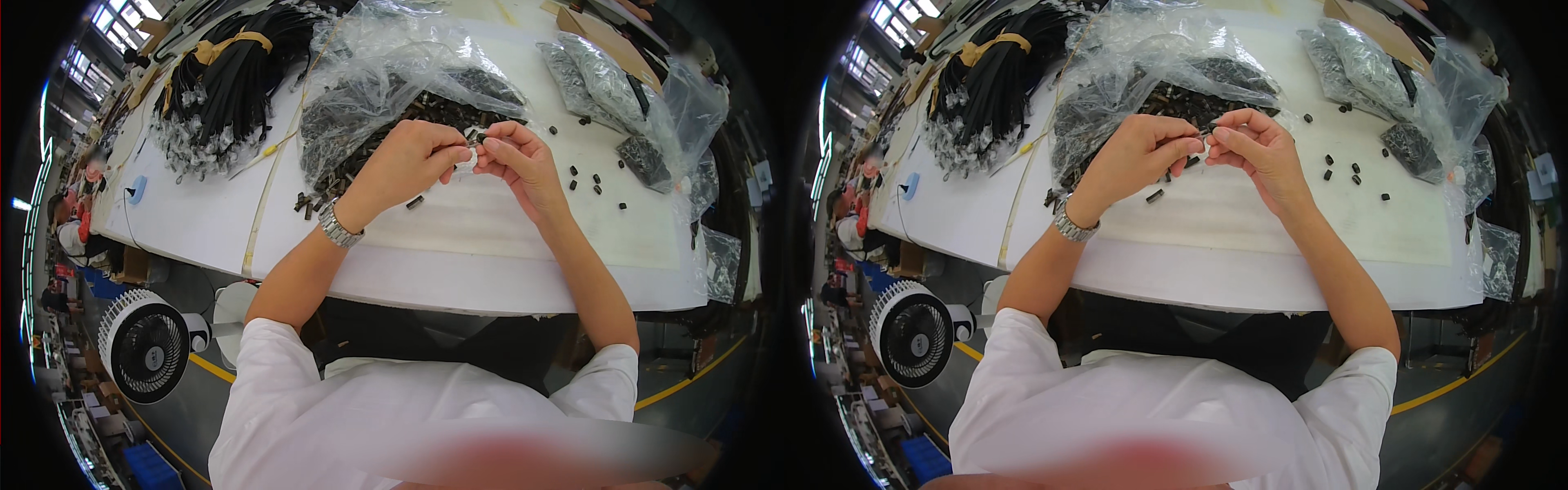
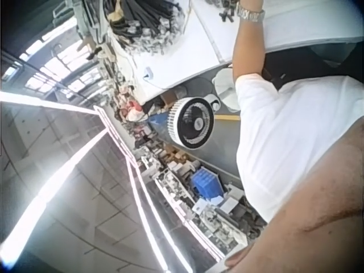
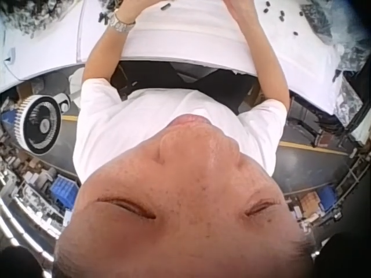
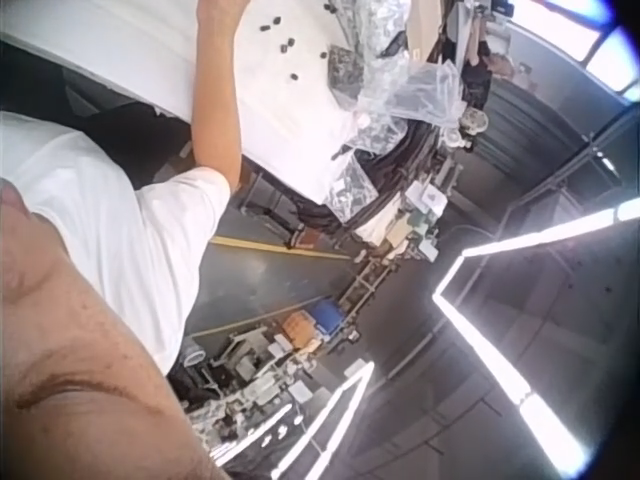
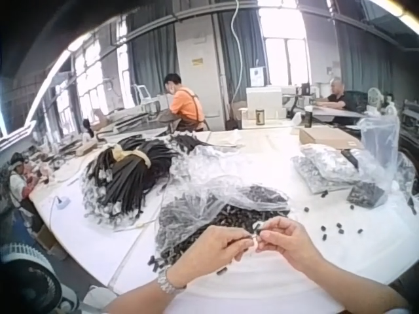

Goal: The worker is assembling small plastic and cord components, likely for bag or clothing hardware.

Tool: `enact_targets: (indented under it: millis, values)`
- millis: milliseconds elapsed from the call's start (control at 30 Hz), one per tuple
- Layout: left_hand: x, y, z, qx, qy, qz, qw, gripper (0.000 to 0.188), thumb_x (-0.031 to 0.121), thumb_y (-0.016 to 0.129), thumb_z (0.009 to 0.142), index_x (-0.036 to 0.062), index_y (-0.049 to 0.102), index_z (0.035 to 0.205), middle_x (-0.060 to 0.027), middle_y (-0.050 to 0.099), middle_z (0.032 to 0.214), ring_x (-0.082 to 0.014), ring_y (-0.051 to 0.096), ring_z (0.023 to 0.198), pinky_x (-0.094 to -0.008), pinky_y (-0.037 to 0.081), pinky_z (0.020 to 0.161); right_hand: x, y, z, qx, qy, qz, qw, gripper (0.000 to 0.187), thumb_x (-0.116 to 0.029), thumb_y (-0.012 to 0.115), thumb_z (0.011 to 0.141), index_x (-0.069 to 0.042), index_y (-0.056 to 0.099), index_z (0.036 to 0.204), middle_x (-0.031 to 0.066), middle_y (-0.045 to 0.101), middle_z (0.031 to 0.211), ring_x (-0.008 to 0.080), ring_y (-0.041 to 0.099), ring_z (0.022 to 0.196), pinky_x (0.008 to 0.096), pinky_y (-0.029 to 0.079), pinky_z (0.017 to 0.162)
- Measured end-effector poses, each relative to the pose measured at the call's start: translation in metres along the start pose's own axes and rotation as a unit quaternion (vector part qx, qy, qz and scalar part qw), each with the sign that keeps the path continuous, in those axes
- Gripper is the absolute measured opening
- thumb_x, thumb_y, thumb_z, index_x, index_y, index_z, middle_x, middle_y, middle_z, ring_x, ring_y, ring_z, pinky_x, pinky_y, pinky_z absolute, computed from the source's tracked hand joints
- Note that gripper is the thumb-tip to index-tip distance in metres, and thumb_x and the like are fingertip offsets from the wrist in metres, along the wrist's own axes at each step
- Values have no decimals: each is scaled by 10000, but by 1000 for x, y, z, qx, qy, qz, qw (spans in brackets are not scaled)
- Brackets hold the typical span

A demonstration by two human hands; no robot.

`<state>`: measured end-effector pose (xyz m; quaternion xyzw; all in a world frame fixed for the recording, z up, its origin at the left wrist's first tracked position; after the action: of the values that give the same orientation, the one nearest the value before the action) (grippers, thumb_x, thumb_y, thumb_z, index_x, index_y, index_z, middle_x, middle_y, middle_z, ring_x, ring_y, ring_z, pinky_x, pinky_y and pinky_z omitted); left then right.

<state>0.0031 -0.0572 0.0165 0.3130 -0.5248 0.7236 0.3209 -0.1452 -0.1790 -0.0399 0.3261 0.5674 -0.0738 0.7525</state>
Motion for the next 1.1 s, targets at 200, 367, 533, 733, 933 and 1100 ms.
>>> enact_targets:
  millis: [200,367,533,733,933,1100]
  values:
    - [1,-1,-3,9,1,19,1000,239,181,644,954,13,742,814,-61,653,583,-157,572,491,-316,448,531,-6,8,-3,6,-39,-79,996,163,-72,715,979,-1,657,1114,102,754,956,177,744,854,319,622,816]
    - [-3,-1,-2,-10,-7,14,1000,201,145,648,982,11,735,860,-14,630,603,-73,461,486,-275,377,495,-9,13,-5,8,-70,-133,989,175,-29,711,970,23,639,1122,115,736,978,174,736,886,309,609,827]
    - [-6,-1,-5,28,54,89,994,197,140,662,965,18,722,823,-48,634,599,-149,520,494,-317,424,523,-8,22,-7,5,-104,-199,974,173,-8,712,970,34,633,1118,102,706,1009,161,724,937,283,591,843]
    - [-9,12,-9,78,111,232,963,196,153,659,946,41,702,792,-159,655,665,-346,653,630,-431,507,610,-3,20,-14,41,-97,-235,966,126,-3,721,963,51,653,1055,82,706,965,159,728,900,266,581,836]
    - [-13,14,-10,72,65,211,973,155,150,680,923,43,713,816,-183,660,698,-389,670,687,-465,527,655,-8,29,-18,56,-164,-385,906,101,4,726,947,47,685,1028,80,731,949,142,735,854,271,588,817]
    - [-19,11,-8,89,112,189,971,159,139,685,925,35,728,813,-176,663,693,-378,654,657,-450,524,644,-6,27,-16,50,-172,-399,899,101,-6,725,954,52,679,1022,80,734,931,151,741,856,275,588,805]
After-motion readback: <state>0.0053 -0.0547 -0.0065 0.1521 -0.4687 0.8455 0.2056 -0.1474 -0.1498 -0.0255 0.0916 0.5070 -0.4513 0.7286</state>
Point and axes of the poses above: each hand's wrist, its own z-axis towards the middle knuckle, its own y-axis out of the palm, x = y × z, the point moved 4 cm from there along z, towards the middle knuckle
